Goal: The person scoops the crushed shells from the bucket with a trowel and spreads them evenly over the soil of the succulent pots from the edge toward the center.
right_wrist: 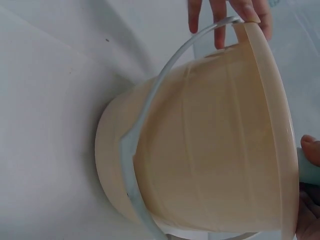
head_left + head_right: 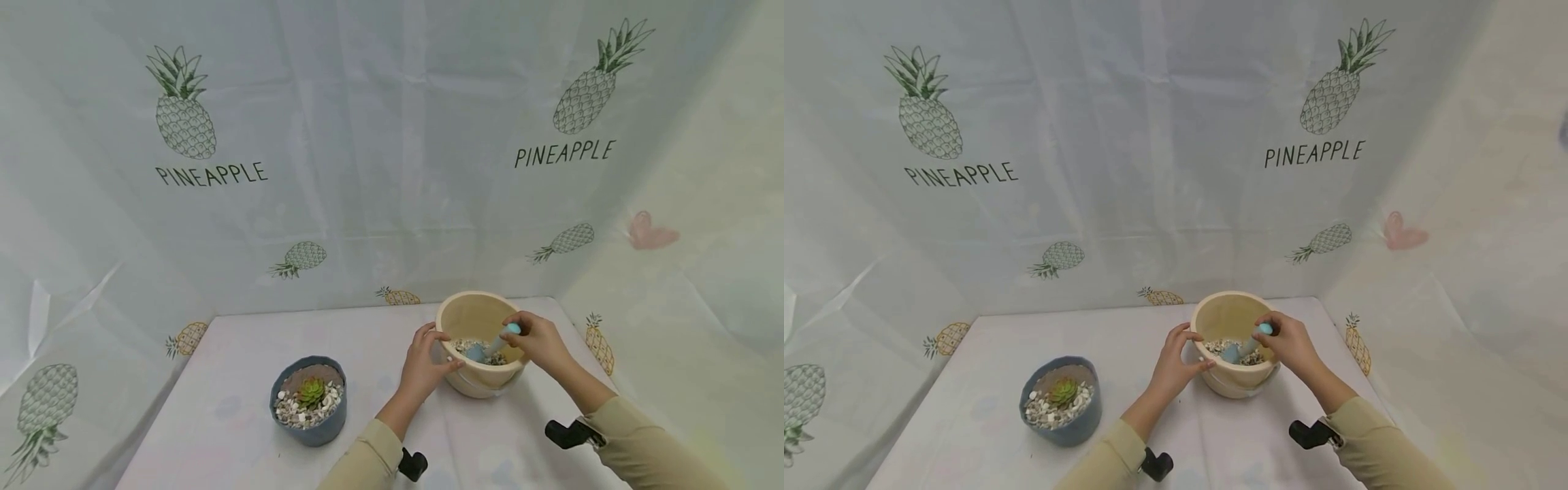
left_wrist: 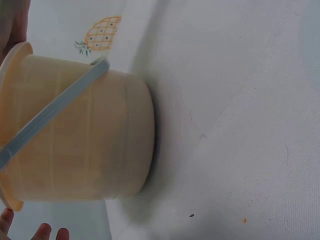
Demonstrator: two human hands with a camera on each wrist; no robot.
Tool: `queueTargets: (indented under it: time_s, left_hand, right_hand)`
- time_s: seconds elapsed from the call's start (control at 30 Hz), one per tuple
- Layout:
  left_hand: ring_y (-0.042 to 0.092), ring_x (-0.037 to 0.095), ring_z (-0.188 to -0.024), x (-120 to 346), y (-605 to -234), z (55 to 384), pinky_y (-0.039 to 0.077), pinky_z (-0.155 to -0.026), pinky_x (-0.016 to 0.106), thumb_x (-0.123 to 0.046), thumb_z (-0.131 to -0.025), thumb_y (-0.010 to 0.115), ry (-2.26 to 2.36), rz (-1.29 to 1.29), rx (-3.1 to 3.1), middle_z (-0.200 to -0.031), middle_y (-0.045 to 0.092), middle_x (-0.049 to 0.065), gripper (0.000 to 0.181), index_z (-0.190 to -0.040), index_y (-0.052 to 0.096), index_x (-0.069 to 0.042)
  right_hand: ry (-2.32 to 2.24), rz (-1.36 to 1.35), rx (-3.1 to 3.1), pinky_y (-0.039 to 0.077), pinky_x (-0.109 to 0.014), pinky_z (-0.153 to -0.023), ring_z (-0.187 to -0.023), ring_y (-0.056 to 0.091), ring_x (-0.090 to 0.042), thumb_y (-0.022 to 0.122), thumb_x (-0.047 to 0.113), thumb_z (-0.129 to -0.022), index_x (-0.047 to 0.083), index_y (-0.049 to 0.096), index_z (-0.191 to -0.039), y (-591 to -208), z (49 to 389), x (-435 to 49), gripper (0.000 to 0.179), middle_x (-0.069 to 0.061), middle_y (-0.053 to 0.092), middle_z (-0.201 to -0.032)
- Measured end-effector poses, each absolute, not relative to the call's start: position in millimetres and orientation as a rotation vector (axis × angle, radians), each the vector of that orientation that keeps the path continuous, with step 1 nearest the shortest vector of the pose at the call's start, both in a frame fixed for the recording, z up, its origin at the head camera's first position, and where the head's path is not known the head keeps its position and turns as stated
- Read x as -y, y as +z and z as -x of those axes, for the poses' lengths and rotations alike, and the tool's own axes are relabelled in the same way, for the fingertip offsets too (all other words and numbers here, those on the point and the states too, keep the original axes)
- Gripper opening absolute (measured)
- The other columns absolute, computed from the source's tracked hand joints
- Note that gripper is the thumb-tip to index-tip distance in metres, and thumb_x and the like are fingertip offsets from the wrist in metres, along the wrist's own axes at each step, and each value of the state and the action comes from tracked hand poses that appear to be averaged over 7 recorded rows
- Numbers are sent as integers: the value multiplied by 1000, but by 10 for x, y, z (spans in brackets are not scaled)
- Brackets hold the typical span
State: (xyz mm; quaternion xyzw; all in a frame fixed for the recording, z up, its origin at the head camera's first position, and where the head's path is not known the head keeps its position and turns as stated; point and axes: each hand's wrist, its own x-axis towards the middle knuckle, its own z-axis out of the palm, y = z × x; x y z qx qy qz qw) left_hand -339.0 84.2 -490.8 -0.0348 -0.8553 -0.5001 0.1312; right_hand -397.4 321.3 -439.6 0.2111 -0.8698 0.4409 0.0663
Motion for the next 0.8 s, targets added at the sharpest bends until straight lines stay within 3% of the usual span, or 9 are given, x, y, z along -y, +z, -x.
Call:
queueTargets:
  time_s: [0.23,0.57,0.8]
  left_hand:
    - [37,35,-136,-838,-4916,3391,35,-106,55,-35,-72,87,-1472,110,2470,-150,37,-1,46,-110,62,-23]
    - [37,35,-135,-847,-4945,3375,35,-106,56,-33,-72,87,-1459,118,2466,-150,37,2,47,-110,63,-23]
    - [37,34,-136,-839,-4923,3369,35,-106,55,-31,-74,86,-1463,134,2465,-151,37,2,48,-114,61,-20]
  right_hand:
    - [1382,-583,2624,52,-24,-61,-69,63,-18,71,4,-88,-8,62,-107,-4393,3975,-3167,24,-7,66,-81]
    - [1497,-468,2594,56,-24,-67,-77,69,-19,72,8,-89,-8,61,-111,-4405,3941,-3194,29,-18,69,-99]
    - [1617,-352,2562,57,-26,-72,-79,69,-13,69,15,-93,-8,57,-120,-4390,3926,-3274,37,-21,65,-110]
